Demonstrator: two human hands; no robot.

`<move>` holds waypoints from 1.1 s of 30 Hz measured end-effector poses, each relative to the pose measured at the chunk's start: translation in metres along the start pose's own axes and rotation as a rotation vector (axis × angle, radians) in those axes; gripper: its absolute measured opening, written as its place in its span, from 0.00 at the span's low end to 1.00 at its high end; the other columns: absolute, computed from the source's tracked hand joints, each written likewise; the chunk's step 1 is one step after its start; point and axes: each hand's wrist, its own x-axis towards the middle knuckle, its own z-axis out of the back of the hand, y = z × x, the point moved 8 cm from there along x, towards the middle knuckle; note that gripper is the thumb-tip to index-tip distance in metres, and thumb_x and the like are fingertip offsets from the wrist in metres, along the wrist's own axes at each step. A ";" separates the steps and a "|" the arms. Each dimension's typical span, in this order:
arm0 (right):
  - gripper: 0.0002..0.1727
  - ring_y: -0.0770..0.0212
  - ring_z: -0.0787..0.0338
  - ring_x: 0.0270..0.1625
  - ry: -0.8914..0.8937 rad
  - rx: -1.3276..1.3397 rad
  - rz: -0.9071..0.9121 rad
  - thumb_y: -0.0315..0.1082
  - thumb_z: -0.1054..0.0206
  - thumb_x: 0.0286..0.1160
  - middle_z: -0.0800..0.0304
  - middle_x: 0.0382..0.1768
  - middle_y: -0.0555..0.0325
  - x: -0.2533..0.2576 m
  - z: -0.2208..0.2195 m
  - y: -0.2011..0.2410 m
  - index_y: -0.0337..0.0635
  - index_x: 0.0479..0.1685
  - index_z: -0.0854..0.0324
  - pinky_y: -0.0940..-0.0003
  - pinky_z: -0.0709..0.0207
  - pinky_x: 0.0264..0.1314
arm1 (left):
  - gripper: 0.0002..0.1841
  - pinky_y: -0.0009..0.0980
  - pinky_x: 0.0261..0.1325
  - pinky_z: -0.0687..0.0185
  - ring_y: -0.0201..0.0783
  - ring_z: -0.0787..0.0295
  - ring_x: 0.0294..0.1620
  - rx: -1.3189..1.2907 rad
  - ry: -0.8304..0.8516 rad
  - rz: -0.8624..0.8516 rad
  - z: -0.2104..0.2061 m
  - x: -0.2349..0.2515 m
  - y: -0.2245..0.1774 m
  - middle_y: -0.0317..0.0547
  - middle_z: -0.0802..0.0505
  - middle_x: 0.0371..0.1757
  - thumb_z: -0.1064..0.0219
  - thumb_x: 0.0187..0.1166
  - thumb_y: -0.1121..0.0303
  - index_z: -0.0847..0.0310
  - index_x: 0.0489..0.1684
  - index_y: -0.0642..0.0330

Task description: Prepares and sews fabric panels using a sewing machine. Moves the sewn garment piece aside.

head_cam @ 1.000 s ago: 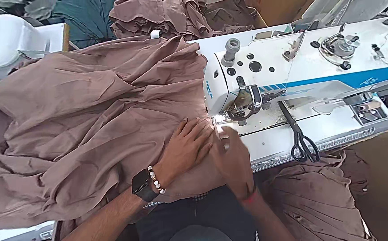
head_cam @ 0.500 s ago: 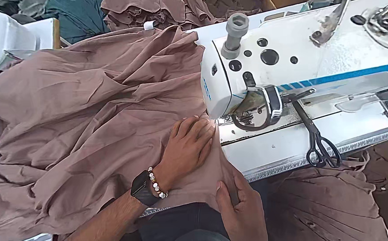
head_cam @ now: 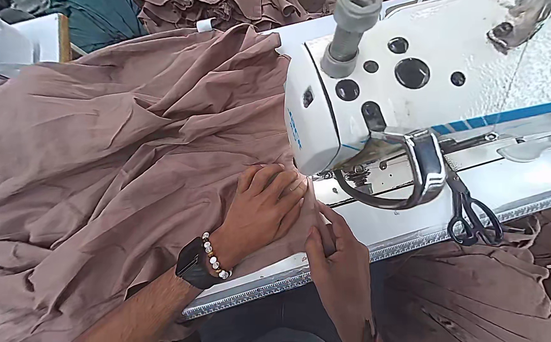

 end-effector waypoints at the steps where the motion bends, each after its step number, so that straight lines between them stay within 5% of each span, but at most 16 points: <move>1: 0.25 0.80 0.29 0.14 -0.010 -0.022 0.000 0.37 0.36 0.72 0.19 0.18 0.75 0.003 -0.001 -0.001 0.39 0.70 0.16 0.78 0.33 0.13 | 0.18 0.51 0.80 0.43 0.46 0.26 0.76 -0.006 -0.005 -0.008 0.001 0.001 0.000 0.39 0.11 0.68 0.43 0.87 0.51 0.11 0.65 0.37; 11: 0.16 0.72 0.29 0.13 -0.108 -0.222 0.021 0.37 0.35 0.74 0.27 0.13 0.72 0.038 -0.016 0.008 0.44 0.59 0.15 0.70 0.34 0.15 | 0.16 0.48 0.77 0.37 0.44 0.21 0.71 -0.072 -0.023 -0.195 0.004 0.013 0.008 0.38 0.09 0.60 0.40 0.87 0.51 0.06 0.55 0.41; 14: 0.17 0.67 0.24 0.16 -0.094 -0.259 0.029 0.37 0.35 0.71 0.26 0.13 0.69 0.049 -0.017 0.011 0.39 0.56 0.17 0.66 0.29 0.19 | 0.16 0.48 0.72 0.26 0.47 0.18 0.72 -0.097 0.038 -0.063 0.005 0.008 -0.004 0.42 0.09 0.65 0.43 0.86 0.58 0.10 0.58 0.49; 17: 0.17 0.66 0.20 0.20 0.060 -0.212 0.034 0.45 0.37 0.71 0.25 0.14 0.68 0.060 -0.018 0.010 0.39 0.44 0.17 0.63 0.26 0.24 | 0.20 0.51 0.77 0.29 0.48 0.24 0.79 -0.180 0.077 0.071 -0.004 -0.005 0.001 0.41 0.15 0.76 0.49 0.89 0.57 0.14 0.69 0.44; 19: 0.23 0.66 0.22 0.21 0.225 -0.205 0.016 0.54 0.38 0.77 0.26 0.16 0.68 0.070 -0.014 0.007 0.42 0.47 0.18 0.62 0.24 0.27 | 0.19 0.51 0.79 0.32 0.46 0.26 0.81 -0.203 0.100 0.016 -0.007 -0.007 0.013 0.39 0.15 0.77 0.49 0.89 0.54 0.13 0.66 0.40; 21: 0.24 0.56 0.18 0.20 0.098 -0.436 0.056 0.58 0.38 0.78 0.21 0.15 0.59 0.077 0.009 0.010 0.45 0.38 0.10 0.53 0.24 0.21 | 0.20 0.50 0.81 0.35 0.44 0.30 0.85 -0.217 0.137 -0.052 -0.007 -0.004 0.024 0.36 0.17 0.79 0.49 0.90 0.52 0.15 0.72 0.31; 23: 0.23 0.52 0.14 0.21 -0.111 -0.664 0.079 0.56 0.37 0.76 0.18 0.15 0.58 0.075 0.033 0.016 0.49 0.22 0.15 0.51 0.29 0.19 | 0.20 0.49 0.82 0.36 0.44 0.31 0.85 -0.206 0.144 -0.105 -0.006 -0.002 0.025 0.36 0.17 0.79 0.48 0.89 0.53 0.17 0.73 0.27; 26: 0.21 0.53 0.13 0.36 -0.159 -0.563 0.160 0.56 0.34 0.75 0.14 0.27 0.59 0.064 0.032 0.008 0.48 0.32 0.09 0.52 0.21 0.35 | 0.20 0.49 0.82 0.32 0.45 0.26 0.82 -0.202 0.136 -0.199 -0.002 0.002 0.009 0.38 0.15 0.76 0.48 0.89 0.57 0.17 0.73 0.32; 28: 0.23 0.51 0.15 0.45 -0.169 -0.505 0.149 0.59 0.32 0.71 0.13 0.36 0.57 0.052 0.022 -0.005 0.48 0.41 0.09 0.51 0.24 0.44 | 0.15 0.42 0.73 0.22 0.43 0.18 0.72 -0.222 0.083 -0.242 0.003 0.009 -0.006 0.39 0.10 0.65 0.43 0.89 0.62 0.13 0.65 0.41; 30: 0.20 0.53 0.17 0.45 -0.240 -0.472 0.129 0.58 0.30 0.70 0.14 0.36 0.61 0.043 0.020 -0.012 0.52 0.41 0.07 0.54 0.28 0.44 | 0.10 0.37 0.54 0.14 0.41 0.11 0.55 -0.195 0.003 -0.240 0.009 0.022 -0.016 0.40 0.07 0.50 0.40 0.87 0.65 0.12 0.54 0.49; 33: 0.15 0.58 0.18 0.43 -0.293 -0.417 0.145 0.54 0.28 0.71 0.14 0.33 0.65 0.036 0.021 -0.015 0.55 0.40 0.05 0.56 0.29 0.45 | 0.08 0.35 0.36 0.17 0.40 0.10 0.39 -0.124 -0.088 -0.229 0.012 0.034 -0.023 0.40 0.08 0.38 0.38 0.87 0.66 0.13 0.51 0.52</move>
